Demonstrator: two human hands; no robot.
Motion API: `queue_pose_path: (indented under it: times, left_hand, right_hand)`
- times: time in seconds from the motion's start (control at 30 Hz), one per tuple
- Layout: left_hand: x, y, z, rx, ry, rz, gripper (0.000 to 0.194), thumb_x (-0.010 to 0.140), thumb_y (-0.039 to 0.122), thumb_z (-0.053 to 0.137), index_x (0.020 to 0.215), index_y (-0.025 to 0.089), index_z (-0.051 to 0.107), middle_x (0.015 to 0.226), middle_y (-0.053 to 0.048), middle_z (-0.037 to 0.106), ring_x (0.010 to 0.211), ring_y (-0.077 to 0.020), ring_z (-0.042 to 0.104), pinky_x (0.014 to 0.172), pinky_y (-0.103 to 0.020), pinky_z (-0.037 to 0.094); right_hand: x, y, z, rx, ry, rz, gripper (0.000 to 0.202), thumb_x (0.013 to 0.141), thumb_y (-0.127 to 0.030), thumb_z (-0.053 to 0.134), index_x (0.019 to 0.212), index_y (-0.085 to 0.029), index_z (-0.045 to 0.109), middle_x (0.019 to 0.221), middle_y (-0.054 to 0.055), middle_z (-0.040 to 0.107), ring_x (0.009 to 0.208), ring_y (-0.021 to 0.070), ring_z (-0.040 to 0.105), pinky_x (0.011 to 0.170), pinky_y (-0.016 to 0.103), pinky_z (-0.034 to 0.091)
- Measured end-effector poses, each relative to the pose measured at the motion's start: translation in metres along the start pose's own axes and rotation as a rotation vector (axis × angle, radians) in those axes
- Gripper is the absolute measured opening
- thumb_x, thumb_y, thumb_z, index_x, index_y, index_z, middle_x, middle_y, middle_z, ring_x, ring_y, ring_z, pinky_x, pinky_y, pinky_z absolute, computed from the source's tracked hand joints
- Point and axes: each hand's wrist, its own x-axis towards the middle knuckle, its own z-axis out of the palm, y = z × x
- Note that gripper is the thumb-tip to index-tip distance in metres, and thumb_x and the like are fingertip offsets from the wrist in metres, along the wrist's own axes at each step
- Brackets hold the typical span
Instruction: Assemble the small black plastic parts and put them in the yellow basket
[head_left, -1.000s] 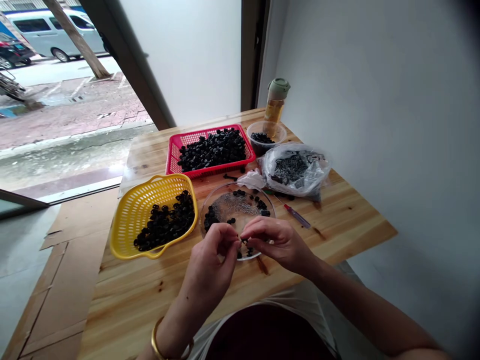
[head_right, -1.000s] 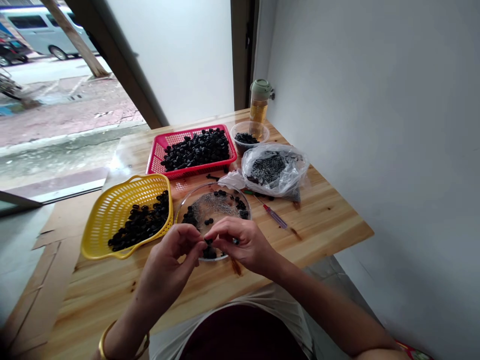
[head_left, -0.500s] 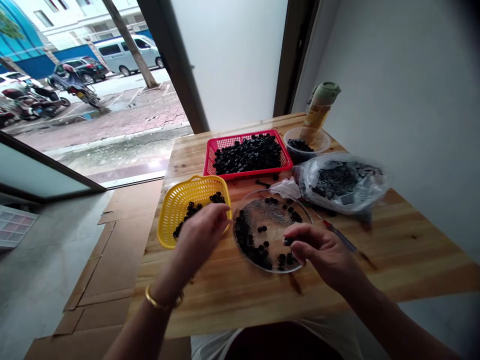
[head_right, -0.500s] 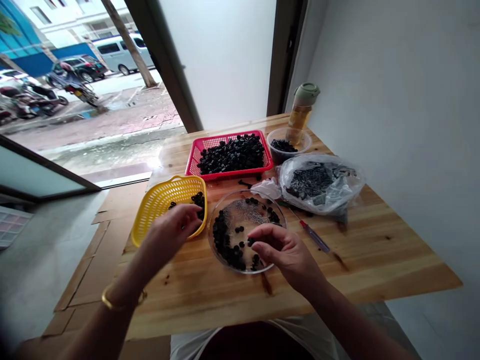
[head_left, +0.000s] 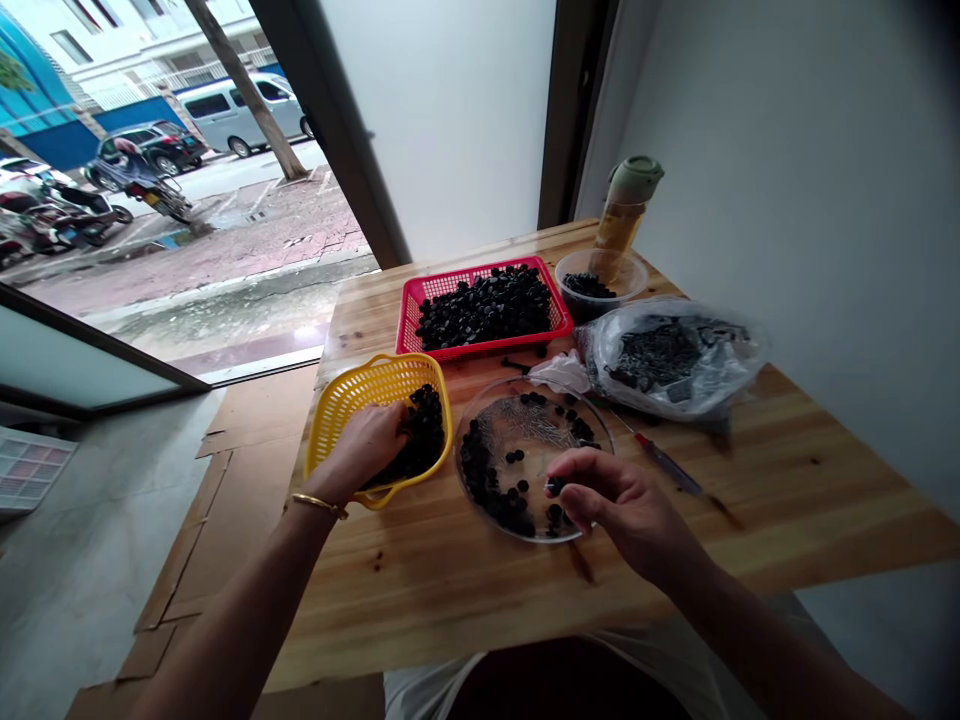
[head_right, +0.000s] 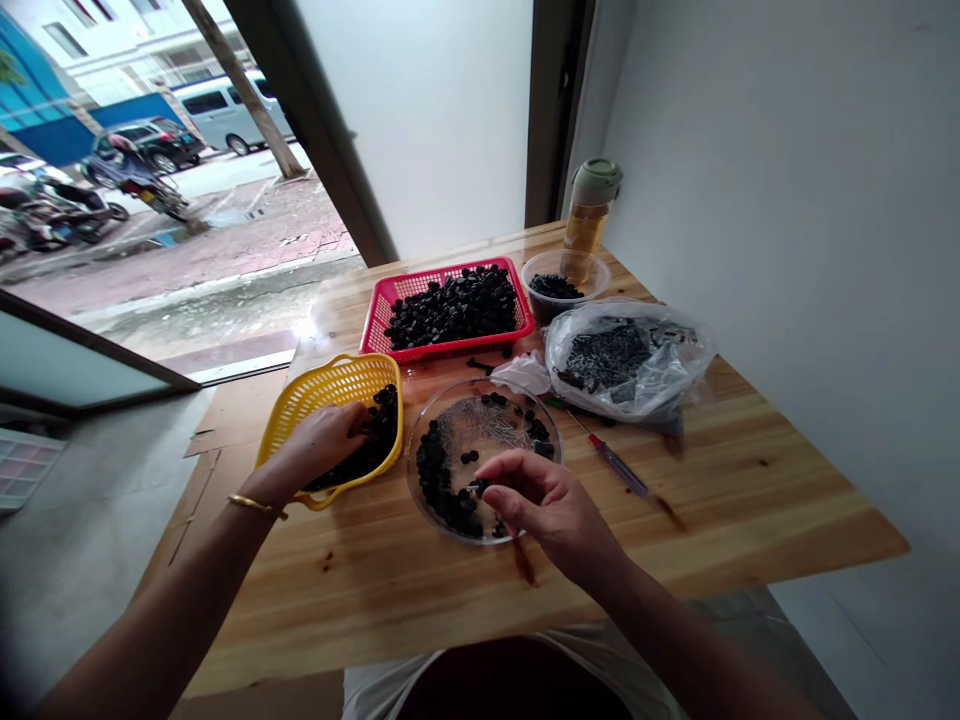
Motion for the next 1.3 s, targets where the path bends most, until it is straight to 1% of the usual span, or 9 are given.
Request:
queue_pose_path:
  times: [0.2, 0.33, 0.43, 0.5, 0.67, 0.8, 0.93, 1.17, 1.3]
  left_hand:
    - [-0.011, 0.006, -0.009, -0.063, 0.081, -0.013, 0.019, 0.081, 0.01, 0.059, 0.096, 0.018, 0.066, 0.085, -0.009, 0.073, 0.084, -0.0269, 0.069, 0.074, -0.034, 0.048]
    - [-0.039, 0.033, -0.023, -0.245, 0.202, 0.037, 0.014, 0.088, 0.022, 0.06, 0.101, 0.02, 0.063, 0.092, -0.006, 0.071, 0.084, -0.0224, 0.068, 0.078, -0.033, 0.053]
    - [-0.065, 0.071, -0.016, -0.945, 0.258, 0.16, 0.013, 0.087, 0.031, 0.068, 0.094, 0.02, 0.067, 0.089, -0.005, 0.069, 0.077, -0.019, 0.068, 0.07, -0.03, 0.056]
    - [-0.078, 0.098, -0.004, -1.303, 0.244, 0.112, 0.015, 0.086, 0.033, 0.073, 0.091, 0.019, 0.07, 0.081, -0.002, 0.068, 0.067, -0.0154, 0.066, 0.062, -0.026, 0.055]
    - [-0.09, 0.136, 0.024, -1.721, 0.125, -0.103, 0.027, 0.081, 0.038, 0.084, 0.098, 0.018, 0.077, 0.081, -0.003, 0.076, 0.071, -0.0156, 0.071, 0.07, -0.026, 0.059]
    - [-0.092, 0.141, 0.03, -1.792, 0.111, -0.102, 0.028, 0.079, 0.032, 0.087, 0.103, 0.019, 0.079, 0.088, -0.004, 0.08, 0.079, -0.0163, 0.075, 0.078, -0.026, 0.061]
    - [-0.092, 0.143, 0.033, -1.786, 0.168, -0.048, 0.021, 0.081, 0.027, 0.086, 0.1, 0.021, 0.08, 0.092, -0.003, 0.08, 0.079, -0.014, 0.075, 0.076, -0.023, 0.061]
    - [-0.097, 0.141, 0.04, -1.724, 0.161, 0.061, 0.018, 0.088, 0.024, 0.08, 0.106, 0.023, 0.079, 0.092, -0.002, 0.077, 0.074, -0.0122, 0.073, 0.071, -0.021, 0.062]
    - [-0.098, 0.139, 0.042, -1.613, 0.252, 0.176, 0.024, 0.09, 0.018, 0.077, 0.112, 0.027, 0.079, 0.099, -0.002, 0.073, 0.078, -0.0126, 0.073, 0.071, -0.021, 0.064]
  right_hand:
    - [-0.002, 0.003, 0.0, 0.001, -0.051, -0.02, 0.032, 0.082, -0.048, 0.085, 0.096, -0.02, 0.078, 0.068, 0.0, 0.061, 0.055, 0.0099, 0.049, 0.051, 0.022, 0.042]
    - [0.0, 0.0, 0.006, 0.032, -0.072, -0.089, 0.028, 0.084, -0.046, 0.084, 0.094, -0.021, 0.077, 0.078, 0.002, 0.069, 0.054, 0.0089, 0.049, 0.049, 0.022, 0.043]
    - [0.0, -0.003, 0.02, 0.079, -0.121, -0.165, 0.022, 0.088, -0.042, 0.081, 0.096, -0.022, 0.075, 0.099, 0.007, 0.077, 0.057, 0.0091, 0.054, 0.051, 0.023, 0.046]
    - [-0.001, -0.002, 0.028, 0.085, -0.142, -0.228, 0.019, 0.092, -0.039, 0.077, 0.1, -0.023, 0.074, 0.106, 0.008, 0.079, 0.061, 0.0107, 0.058, 0.053, 0.023, 0.049]
    - [-0.005, 0.008, 0.03, -0.125, -0.044, -0.391, 0.015, 0.098, -0.034, 0.069, 0.109, -0.024, 0.072, 0.107, 0.009, 0.079, 0.079, 0.0171, 0.07, 0.066, 0.029, 0.057]
    - [-0.009, 0.012, 0.022, -0.206, 0.017, -0.437, 0.012, 0.098, -0.032, 0.069, 0.109, -0.026, 0.071, 0.109, 0.009, 0.078, 0.087, 0.0196, 0.073, 0.072, 0.031, 0.06]
    - [-0.012, 0.015, 0.021, -0.182, 0.038, -0.414, 0.012, 0.098, -0.031, 0.07, 0.108, -0.026, 0.072, 0.109, 0.008, 0.077, 0.076, 0.0157, 0.07, 0.064, 0.027, 0.058]
    - [-0.01, 0.017, 0.021, 0.144, -0.037, -0.217, 0.015, 0.094, -0.036, 0.075, 0.102, -0.024, 0.074, 0.097, 0.006, 0.078, 0.065, 0.0111, 0.063, 0.055, 0.021, 0.054]
    - [-0.005, 0.016, 0.021, 0.304, -0.059, -0.142, 0.016, 0.09, -0.034, 0.079, 0.099, -0.022, 0.074, 0.09, 0.004, 0.078, 0.06, 0.0095, 0.061, 0.049, 0.018, 0.049]
